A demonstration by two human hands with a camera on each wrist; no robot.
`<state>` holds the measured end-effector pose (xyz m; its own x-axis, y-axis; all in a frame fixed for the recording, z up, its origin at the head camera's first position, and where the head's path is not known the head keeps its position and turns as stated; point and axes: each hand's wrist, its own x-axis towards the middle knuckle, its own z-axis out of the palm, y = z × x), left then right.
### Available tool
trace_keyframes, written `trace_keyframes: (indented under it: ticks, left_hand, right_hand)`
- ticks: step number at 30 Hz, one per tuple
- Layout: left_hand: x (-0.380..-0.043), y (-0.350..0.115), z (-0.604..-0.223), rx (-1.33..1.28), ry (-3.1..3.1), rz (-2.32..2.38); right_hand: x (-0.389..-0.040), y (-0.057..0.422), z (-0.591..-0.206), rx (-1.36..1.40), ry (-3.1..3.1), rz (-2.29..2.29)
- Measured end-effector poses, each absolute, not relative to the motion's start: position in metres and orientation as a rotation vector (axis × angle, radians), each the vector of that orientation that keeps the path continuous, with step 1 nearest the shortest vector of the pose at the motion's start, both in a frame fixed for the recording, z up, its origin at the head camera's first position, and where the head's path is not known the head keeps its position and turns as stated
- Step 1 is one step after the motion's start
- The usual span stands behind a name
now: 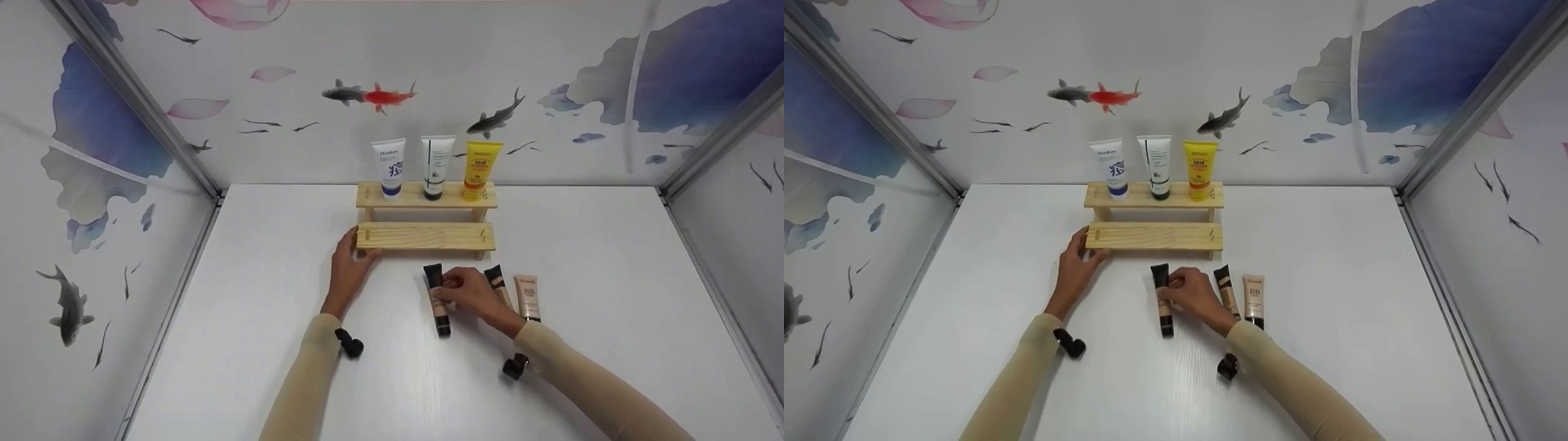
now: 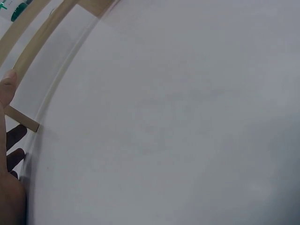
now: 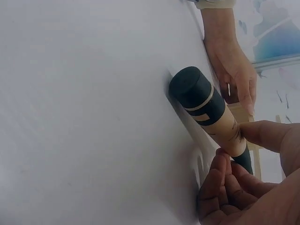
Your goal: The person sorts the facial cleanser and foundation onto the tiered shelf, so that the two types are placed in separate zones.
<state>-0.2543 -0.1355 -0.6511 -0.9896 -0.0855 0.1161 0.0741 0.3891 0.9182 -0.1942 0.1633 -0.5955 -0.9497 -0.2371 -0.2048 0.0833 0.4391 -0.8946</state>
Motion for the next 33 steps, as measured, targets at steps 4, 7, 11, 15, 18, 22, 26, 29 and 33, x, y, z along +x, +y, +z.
trace_keyframes:
  ticks: [4,7,11,15,18,22,26,29,33]
  left_hand:
    - [-0.255,-0.135,-0.651,0.016,-2.495,-1.662]
    - [-0.256,-0.134,-0.650,0.011,-2.498,-1.655]
    - [-0.256,-0.134,-0.649,-0.005,-2.489,-1.655]
    - [-0.254,-0.136,-0.651,-0.013,-2.480,-1.671]
    - [-0.254,-0.136,-0.652,-0.023,-2.478,-1.674]
    - [-0.254,-0.136,-0.654,-0.021,-2.480,-1.659]
    - [-0.253,-0.135,-0.654,-0.005,-2.495,-1.641]
    - [-0.253,-0.135,-0.653,0.003,-2.504,-1.632]
    - [-0.255,-0.135,-0.652,0.014,-2.508,-1.627]
  right_hand:
    - [-0.196,0.166,-0.588,-0.125,2.332,-1.585]
    - [-0.198,0.169,-0.583,-0.123,2.326,-1.615]
    - [-0.200,0.173,-0.577,-0.134,2.344,-1.637]
    - [-0.202,0.174,-0.571,-0.154,2.392,-1.623]
    - [-0.203,0.175,-0.567,-0.160,2.416,-1.641]
    - [-0.205,0.177,-0.562,-0.161,2.420,-1.693]
    - [-0.208,0.178,-0.559,-0.133,2.435,-1.721]
    - [-0.209,0.179,-0.556,-0.124,2.439,-1.749]
    - [-0.211,0.181,-0.552,-0.128,2.411,-1.815]
